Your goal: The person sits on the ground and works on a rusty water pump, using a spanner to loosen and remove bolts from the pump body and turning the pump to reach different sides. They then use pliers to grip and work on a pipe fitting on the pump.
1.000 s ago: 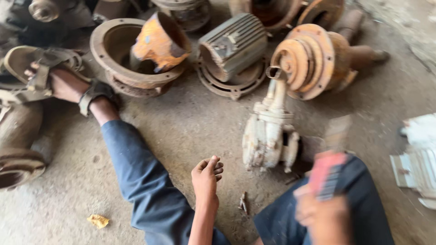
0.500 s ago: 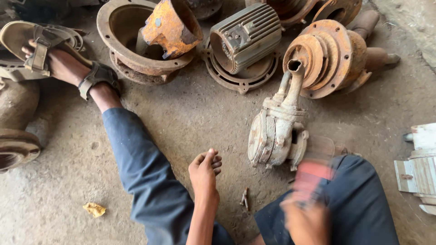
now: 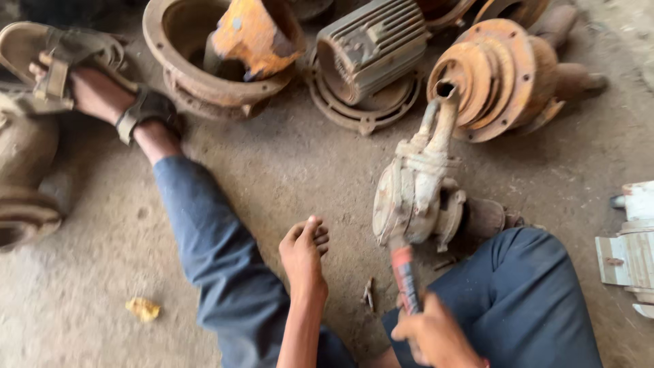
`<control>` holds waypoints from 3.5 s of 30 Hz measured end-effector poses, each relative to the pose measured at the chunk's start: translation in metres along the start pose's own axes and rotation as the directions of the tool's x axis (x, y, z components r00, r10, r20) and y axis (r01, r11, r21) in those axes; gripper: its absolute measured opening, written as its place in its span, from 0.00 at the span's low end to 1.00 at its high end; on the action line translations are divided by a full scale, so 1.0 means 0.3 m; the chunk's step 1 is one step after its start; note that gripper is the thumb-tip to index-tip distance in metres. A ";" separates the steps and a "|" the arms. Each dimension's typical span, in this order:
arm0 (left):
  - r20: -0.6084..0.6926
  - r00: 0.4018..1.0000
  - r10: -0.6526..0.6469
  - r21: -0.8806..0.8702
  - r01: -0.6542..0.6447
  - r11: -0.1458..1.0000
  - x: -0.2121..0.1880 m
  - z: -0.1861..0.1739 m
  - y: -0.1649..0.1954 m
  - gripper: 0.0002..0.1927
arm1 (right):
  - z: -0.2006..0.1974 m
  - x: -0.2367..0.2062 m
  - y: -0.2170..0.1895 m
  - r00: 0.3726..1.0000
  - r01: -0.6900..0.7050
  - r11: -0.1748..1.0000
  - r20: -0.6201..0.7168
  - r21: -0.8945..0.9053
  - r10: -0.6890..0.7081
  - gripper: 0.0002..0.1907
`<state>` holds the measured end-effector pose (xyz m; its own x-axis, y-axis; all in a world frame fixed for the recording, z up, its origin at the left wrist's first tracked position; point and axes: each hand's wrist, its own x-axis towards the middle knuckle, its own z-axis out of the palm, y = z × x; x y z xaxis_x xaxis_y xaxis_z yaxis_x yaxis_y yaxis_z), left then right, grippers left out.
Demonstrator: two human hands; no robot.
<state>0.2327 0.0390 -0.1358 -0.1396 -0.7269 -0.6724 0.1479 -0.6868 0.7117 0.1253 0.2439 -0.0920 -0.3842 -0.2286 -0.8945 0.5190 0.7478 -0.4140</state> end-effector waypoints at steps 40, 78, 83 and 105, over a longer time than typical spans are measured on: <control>-0.034 0.999 -0.002 -0.016 0.002 1.000 0.032 0.006 -0.026 0.12 | -0.094 0.035 0.147 0.881 0.443 0.897 -0.186 0.006 -0.434 0.16; -0.013 1.000 0.000 0.252 0.004 0.968 0.056 0.038 -0.080 0.13 | -0.190 -0.148 -0.129 0.393 0.857 0.503 -0.492 -0.110 -0.777 0.12; 0.009 1.000 0.011 0.252 -0.013 0.968 0.072 0.043 -0.106 0.12 | -0.186 -0.095 -0.212 0.421 0.903 0.384 -0.570 0.191 -0.706 0.13; 0.000 0.999 -0.042 0.333 0.040 0.942 0.079 0.006 -0.117 0.12 | -0.183 -0.084 -0.283 0.210 0.975 0.216 -0.470 0.040 -0.857 0.16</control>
<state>0.2224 0.0460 -0.1764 -0.1453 -0.6972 -0.7019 -0.1923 -0.6760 0.7113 0.0491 0.2204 -0.0251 -0.8843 -0.3963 0.2467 -0.2316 -0.0863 -0.9690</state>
